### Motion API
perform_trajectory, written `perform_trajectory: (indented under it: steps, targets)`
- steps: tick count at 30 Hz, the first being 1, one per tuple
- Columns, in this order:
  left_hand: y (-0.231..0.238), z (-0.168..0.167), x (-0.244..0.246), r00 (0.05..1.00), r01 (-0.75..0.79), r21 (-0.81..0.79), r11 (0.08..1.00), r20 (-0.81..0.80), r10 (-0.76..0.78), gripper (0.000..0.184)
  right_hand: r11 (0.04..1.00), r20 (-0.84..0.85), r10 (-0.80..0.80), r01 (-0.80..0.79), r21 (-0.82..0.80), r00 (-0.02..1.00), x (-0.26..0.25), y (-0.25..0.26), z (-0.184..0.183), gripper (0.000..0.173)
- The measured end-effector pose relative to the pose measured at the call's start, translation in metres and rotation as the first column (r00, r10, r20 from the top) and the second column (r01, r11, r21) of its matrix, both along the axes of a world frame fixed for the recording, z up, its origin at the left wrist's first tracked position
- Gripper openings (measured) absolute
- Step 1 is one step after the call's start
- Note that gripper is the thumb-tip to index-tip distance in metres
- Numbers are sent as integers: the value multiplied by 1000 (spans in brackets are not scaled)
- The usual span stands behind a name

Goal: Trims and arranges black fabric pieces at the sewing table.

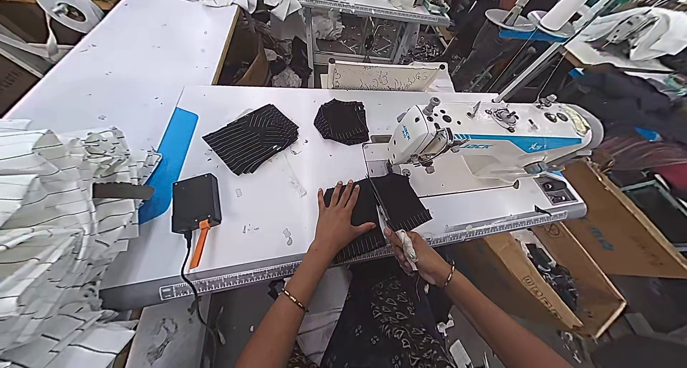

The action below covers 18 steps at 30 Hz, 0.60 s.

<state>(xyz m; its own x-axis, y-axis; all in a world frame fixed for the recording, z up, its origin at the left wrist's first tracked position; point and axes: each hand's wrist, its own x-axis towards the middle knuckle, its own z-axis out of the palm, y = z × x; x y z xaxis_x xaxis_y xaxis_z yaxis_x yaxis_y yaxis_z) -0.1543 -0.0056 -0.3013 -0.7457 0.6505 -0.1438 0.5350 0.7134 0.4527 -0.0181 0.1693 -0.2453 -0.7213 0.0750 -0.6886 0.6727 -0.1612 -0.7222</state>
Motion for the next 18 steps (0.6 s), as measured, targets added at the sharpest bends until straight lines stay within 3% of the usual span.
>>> perform_trajectory:
  steps: [5, 8, 12, 15, 18]
  targets:
    - [-2, -2, -7, 1000, 16, 38, 999, -17, -15, 110, 998, 0, -54, 54, -21, 999, 7, -2, 0, 33]
    - [-9, -10, -11, 995, 1, 213, 977, -100, 21, 82, 992, -58, -95, 89, -92, 994, 20, -3, -2, 37]
    - [-6, -6, 17, 923, -168, 461, 871, -237, 303, 41, 977, -122, -158, 137, -162, 980, 35, 2, -2, 39]
    - [-1, 10, 54, 955, -202, 424, 883, -112, 273, 32, 956, -133, -183, 145, -256, 974, 44, 2, -1, 40]
    - [1, -9, 77, 956, -152, 382, 912, -177, 233, 33, 938, -121, -172, 125, -325, 978, 58, 3, -4, 39]
